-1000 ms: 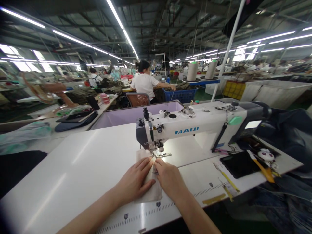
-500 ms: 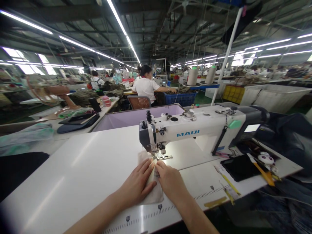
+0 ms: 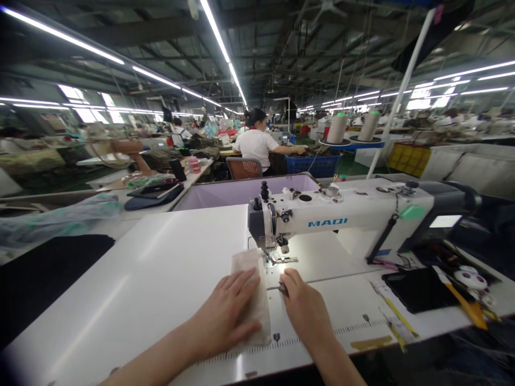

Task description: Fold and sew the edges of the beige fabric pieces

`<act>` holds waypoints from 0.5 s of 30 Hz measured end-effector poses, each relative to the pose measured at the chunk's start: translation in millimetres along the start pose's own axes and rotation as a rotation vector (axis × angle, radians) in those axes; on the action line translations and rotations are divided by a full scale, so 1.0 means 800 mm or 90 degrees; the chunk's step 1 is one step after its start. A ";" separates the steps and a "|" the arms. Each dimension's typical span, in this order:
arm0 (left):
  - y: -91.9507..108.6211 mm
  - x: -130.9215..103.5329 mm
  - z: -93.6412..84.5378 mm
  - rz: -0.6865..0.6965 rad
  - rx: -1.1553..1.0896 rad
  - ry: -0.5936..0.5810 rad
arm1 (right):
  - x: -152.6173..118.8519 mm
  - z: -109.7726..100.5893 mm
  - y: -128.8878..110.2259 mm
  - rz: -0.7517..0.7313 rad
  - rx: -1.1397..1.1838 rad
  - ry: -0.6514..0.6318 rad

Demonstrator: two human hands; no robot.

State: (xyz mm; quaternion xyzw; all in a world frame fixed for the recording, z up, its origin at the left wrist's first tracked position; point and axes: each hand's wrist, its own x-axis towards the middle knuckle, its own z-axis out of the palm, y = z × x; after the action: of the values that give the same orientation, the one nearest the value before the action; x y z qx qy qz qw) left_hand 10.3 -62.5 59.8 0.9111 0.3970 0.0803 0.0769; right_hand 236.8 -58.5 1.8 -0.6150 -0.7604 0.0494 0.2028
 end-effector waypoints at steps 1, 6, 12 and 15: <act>0.010 -0.007 -0.005 0.004 -0.015 -0.025 | 0.000 0.001 0.000 -0.002 -0.002 0.001; 0.018 -0.008 0.009 -0.058 0.000 -0.118 | 0.000 0.006 0.000 -0.019 0.004 0.010; -0.081 0.026 0.046 -0.144 0.131 0.073 | 0.005 -0.004 -0.003 -0.038 0.002 0.034; -0.101 0.033 0.059 -0.064 0.143 0.211 | 0.002 -0.016 -0.010 -0.020 -0.036 0.032</act>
State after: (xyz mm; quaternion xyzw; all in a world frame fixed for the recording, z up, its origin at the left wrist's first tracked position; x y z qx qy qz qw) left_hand -19.9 7.5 -0.9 0.8674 0.4555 0.1802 -0.0877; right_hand 234.2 -61.1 16.4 -0.6098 -0.7655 0.0090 0.2053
